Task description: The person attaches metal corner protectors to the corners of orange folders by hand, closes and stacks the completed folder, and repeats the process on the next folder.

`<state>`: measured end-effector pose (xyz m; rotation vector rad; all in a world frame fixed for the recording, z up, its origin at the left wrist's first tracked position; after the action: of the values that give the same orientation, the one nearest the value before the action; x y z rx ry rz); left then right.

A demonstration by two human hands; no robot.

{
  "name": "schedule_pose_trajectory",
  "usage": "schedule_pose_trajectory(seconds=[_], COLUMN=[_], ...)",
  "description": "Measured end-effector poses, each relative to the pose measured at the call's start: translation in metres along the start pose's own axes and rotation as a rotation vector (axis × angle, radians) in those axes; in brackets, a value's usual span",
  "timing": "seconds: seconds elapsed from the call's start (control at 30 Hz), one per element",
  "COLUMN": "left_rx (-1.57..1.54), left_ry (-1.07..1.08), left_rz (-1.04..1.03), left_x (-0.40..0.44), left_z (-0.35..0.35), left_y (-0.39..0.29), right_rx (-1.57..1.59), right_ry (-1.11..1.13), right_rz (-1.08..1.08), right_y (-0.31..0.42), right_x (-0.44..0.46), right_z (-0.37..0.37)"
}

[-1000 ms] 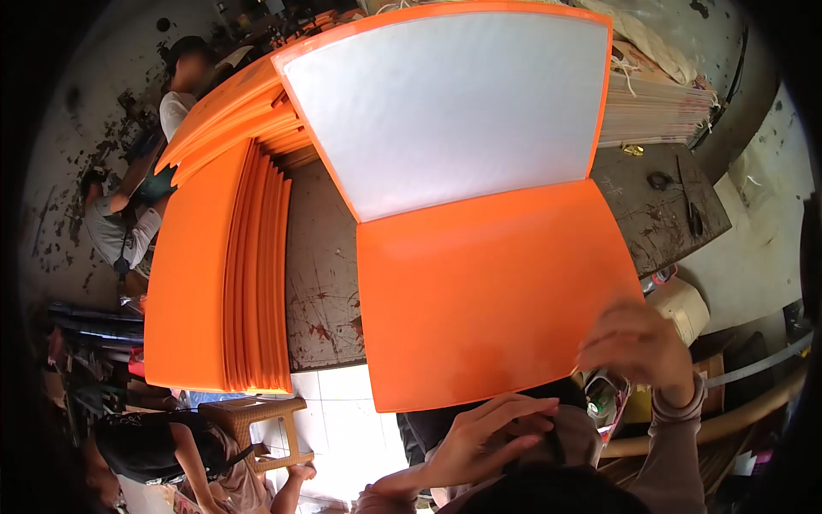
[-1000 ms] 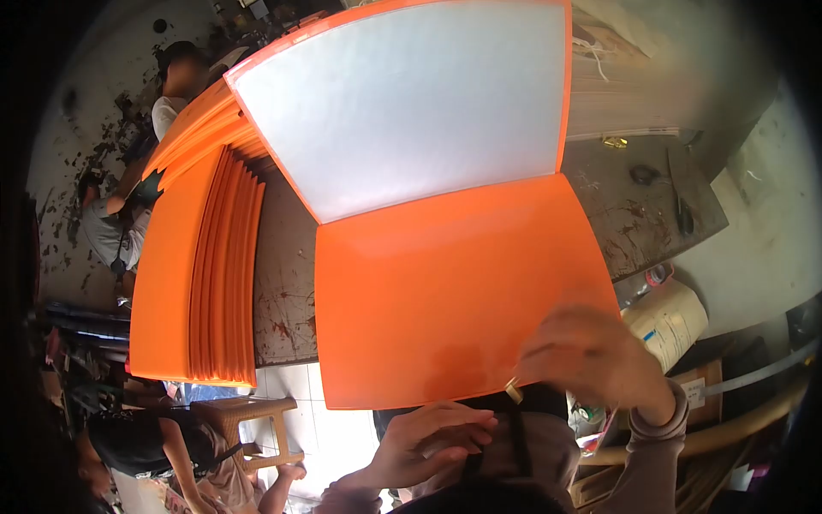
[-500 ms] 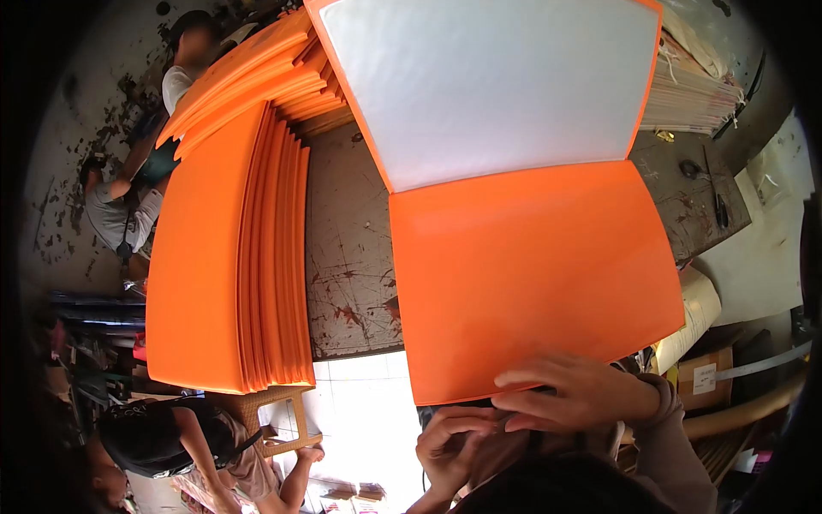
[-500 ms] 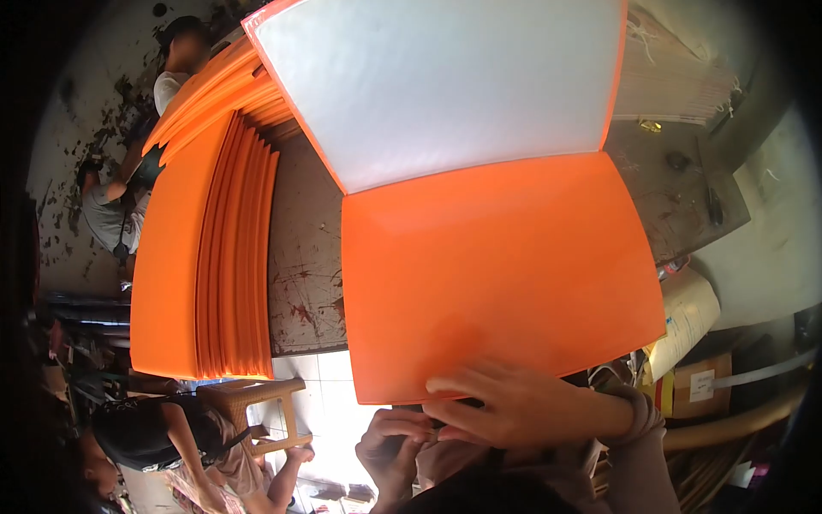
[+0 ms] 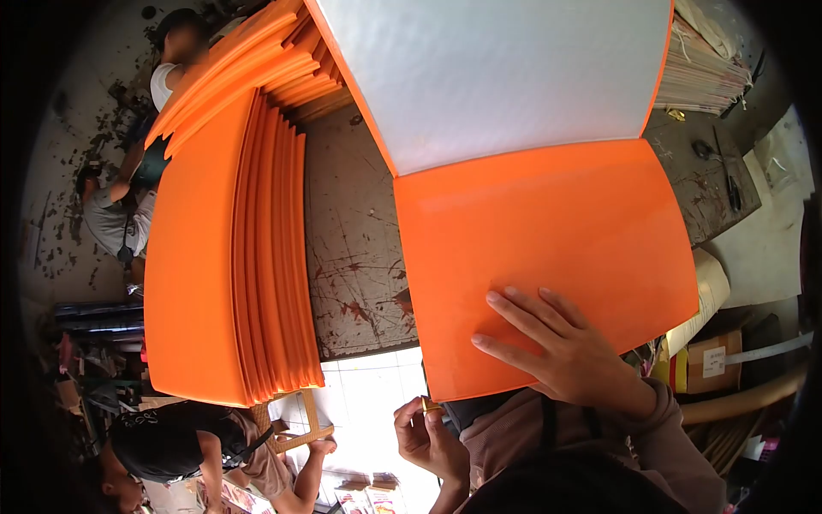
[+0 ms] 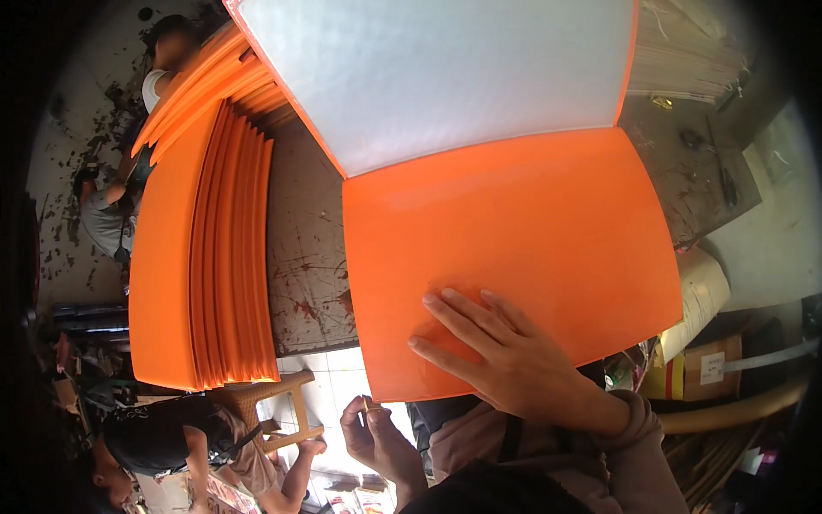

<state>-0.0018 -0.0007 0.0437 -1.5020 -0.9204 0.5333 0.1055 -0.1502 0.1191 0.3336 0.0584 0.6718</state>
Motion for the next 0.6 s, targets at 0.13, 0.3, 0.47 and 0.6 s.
schedule_pose_trajectory(seconds=[0.13,0.3,0.47,0.6], left_rx=[0.032,-0.040,-0.109,-0.173], left_ry=[0.035,-0.003,-0.003,-0.021], left_rz=[0.046,0.034,0.086,0.137], left_x=[-0.0022,-0.0029,-0.0013,-0.0005], left_z=[-0.0030,-0.0045,-0.0020,-0.0046], left_y=[-0.0039,0.0014,0.0025,0.0018], right_rx=[-0.022,-0.075,-0.084,-0.096], right_ry=[-0.014,-0.056,-0.057,-0.047], right_rz=[-0.005,0.002,0.004,0.007], right_y=[0.0011,0.0012,0.0014,0.0010], right_x=[0.0001,-0.0005,-0.0005,-0.0004], right_z=[-0.0016,-0.0027,-0.0028,-0.0023])
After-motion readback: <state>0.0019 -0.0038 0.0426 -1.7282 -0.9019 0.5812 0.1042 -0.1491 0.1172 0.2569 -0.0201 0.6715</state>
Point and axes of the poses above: each hand's wrist, its own x-axis towards the middle knuckle, its own z-axis out of the back of the hand, y = z × x, the point moved 1 cm from there along x, towards the middle knuckle, and after that the axes turned 11 degrees about -z, right-handed, at the moved point
